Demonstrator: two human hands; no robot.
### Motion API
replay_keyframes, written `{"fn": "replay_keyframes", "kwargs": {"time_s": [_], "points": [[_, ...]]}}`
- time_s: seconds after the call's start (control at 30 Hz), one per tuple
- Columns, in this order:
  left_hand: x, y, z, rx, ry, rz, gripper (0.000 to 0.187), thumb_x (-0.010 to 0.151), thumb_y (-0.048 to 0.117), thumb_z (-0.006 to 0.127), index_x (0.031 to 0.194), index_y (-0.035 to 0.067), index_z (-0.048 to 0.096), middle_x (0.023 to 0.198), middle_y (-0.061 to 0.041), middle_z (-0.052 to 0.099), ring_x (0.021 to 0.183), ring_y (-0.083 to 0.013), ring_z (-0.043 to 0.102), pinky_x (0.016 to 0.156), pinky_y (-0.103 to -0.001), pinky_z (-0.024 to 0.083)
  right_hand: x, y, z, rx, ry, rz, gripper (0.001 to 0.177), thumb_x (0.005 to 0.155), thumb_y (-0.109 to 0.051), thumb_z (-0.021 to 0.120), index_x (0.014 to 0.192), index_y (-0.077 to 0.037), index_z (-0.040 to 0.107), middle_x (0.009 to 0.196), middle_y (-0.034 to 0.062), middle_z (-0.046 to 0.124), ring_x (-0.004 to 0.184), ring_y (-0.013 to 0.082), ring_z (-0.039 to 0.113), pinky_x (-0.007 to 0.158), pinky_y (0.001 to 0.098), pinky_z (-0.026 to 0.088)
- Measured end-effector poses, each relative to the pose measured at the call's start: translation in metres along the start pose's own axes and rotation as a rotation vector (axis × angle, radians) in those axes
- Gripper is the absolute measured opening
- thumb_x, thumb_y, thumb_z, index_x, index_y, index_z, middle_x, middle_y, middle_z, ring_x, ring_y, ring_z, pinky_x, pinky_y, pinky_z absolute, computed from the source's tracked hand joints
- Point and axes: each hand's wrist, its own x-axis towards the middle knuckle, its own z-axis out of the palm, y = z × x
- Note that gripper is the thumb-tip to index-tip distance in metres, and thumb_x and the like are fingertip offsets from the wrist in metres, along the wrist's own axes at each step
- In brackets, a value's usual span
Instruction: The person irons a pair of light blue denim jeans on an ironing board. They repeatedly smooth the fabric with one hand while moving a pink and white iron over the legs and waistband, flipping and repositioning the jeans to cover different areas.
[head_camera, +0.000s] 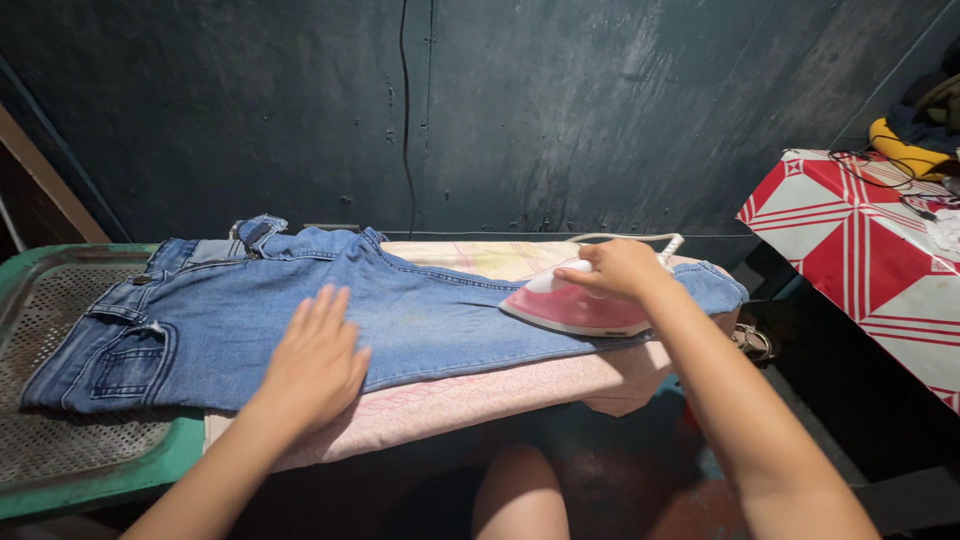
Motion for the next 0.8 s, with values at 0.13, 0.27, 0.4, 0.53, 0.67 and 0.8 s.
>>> {"fn": "replay_keyframes", "kwargs": {"time_s": [0.13,0.27,0.4,0.53,0.67,0.8], "points": [[0.043,0.021,0.027,-0.269,0.228,0.128,0.06,0.097,0.038,0.044,0.149,0.009,0.045,0.158,-0.018,0.037,0.147,-0.0386,0.03,0.119,-0.05,0.022,0.0,-0.042,0.006,0.102,0.157,-0.115,0.064,0.081,-0.073,0.062,0.082,-0.011,0.077,0.071,0.017,0.071,0.072,0.0369,0.071,0.07,0.0491,0.054],[0.059,0.015,0.056,-0.273,0.116,0.077,0.061,0.099,0.042,0.042,0.15,0.009,0.042,0.159,-0.016,0.036,0.147,-0.035,0.03,0.118,-0.049,0.021,0.006,-0.095,0.007,0.152,0.212,-0.203,0.065,0.082,-0.074,0.062,0.08,-0.01,0.074,0.071,0.0158,0.072,0.074,0.037,0.071,0.07,0.0479,0.054],[0.055,0.004,0.068,-0.202,0.135,0.08,0.062,0.099,0.043,0.043,0.149,0.006,0.043,0.158,-0.017,0.038,0.147,-0.0338,0.032,0.119,-0.046,0.024,0.009,-0.076,0.007,0.131,0.127,-0.213,0.063,0.082,-0.073,0.062,0.08,-0.012,0.074,0.073,0.0144,0.072,0.073,0.0355,0.072,0.069,0.0468,0.054],[0.05,0.005,0.061,-0.267,0.202,0.065,0.061,0.096,0.039,0.051,0.147,0.005,0.046,0.155,-0.019,0.042,0.144,-0.0352,0.038,0.118,-0.046,0.028,0.001,0.001,0.006,0.046,0.028,-0.023,0.064,0.082,-0.075,0.058,0.086,-0.014,0.077,0.075,0.0138,0.074,0.077,0.0339,0.073,0.072,0.0476,0.055],[0.051,0.009,0.046,-0.295,0.213,0.043,0.059,0.092,0.036,0.058,0.144,0.008,0.05,0.15,-0.018,0.048,0.138,-0.0354,0.046,0.114,-0.048,0.034,-0.018,0.052,-0.003,0.028,-0.002,0.185,0.065,0.079,-0.076,0.059,0.099,-0.019,0.08,0.081,0.0132,0.076,0.084,0.0353,0.074,0.076,0.0476,0.056],[0.058,0.017,0.017,-0.069,0.188,-0.031,0.065,0.087,0.038,0.065,0.143,0.009,0.052,0.142,-0.014,0.055,0.124,-0.0291,0.056,0.1,-0.045,0.045,-0.016,0.042,-0.001,0.032,0.026,0.122,0.065,0.081,-0.076,0.061,0.094,-0.015,0.081,0.083,0.0147,0.076,0.085,0.035,0.074,0.078,0.0477,0.056]]}}
